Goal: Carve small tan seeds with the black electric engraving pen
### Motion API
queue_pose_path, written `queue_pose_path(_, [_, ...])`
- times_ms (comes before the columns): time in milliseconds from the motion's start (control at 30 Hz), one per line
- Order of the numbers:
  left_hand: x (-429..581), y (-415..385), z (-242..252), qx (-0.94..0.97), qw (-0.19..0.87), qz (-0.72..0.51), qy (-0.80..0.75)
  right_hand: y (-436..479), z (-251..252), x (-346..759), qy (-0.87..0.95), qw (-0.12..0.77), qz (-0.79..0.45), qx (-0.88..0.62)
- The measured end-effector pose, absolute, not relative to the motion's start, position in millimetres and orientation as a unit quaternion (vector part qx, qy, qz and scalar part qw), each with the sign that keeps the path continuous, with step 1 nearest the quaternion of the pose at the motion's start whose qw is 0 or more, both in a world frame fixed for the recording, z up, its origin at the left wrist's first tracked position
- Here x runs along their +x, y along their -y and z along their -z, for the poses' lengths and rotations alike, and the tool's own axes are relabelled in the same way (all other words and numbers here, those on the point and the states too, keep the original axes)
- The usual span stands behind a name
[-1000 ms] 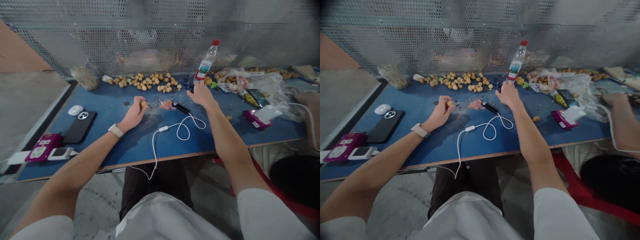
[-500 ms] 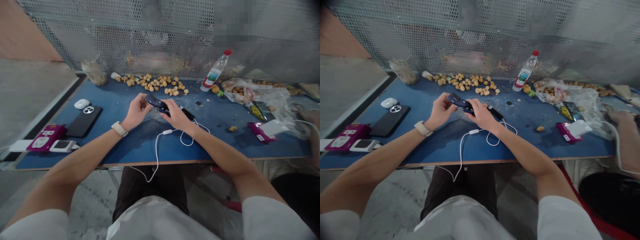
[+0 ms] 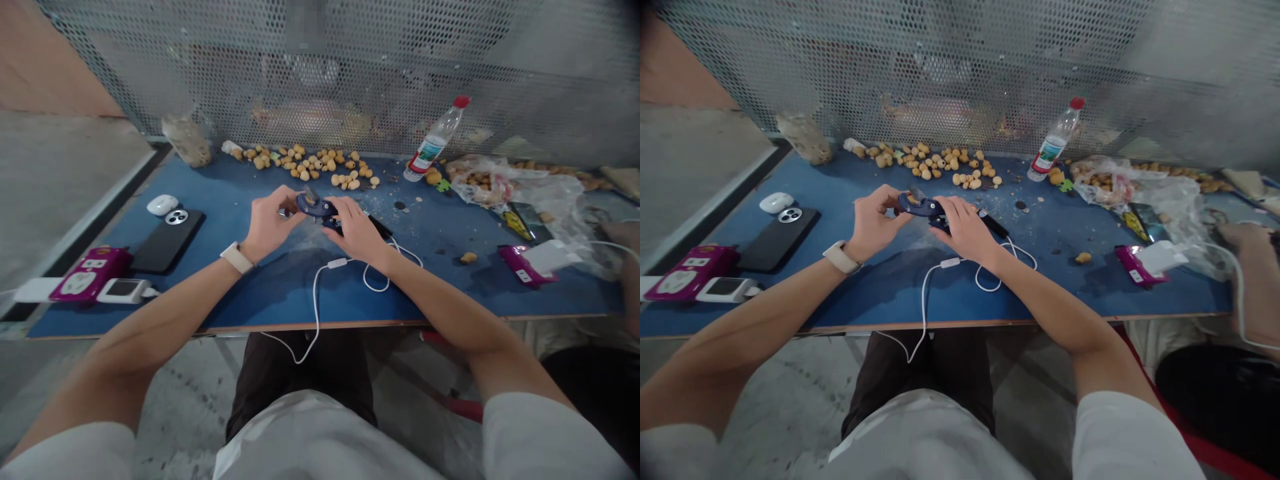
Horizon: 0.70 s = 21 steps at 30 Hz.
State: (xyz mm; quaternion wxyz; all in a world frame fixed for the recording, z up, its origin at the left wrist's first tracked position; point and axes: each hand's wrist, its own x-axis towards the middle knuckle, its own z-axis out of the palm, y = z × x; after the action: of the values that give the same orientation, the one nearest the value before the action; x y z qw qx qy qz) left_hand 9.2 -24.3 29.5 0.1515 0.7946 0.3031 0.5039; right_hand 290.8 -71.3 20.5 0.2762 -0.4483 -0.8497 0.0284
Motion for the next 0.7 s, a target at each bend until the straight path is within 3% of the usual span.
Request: queue_pose_path(700, [10, 36, -44, 0.814, 0.121, -0.504, -0.263, 70, -2, 292, 0.851, 0.267, -0.011, -0.453])
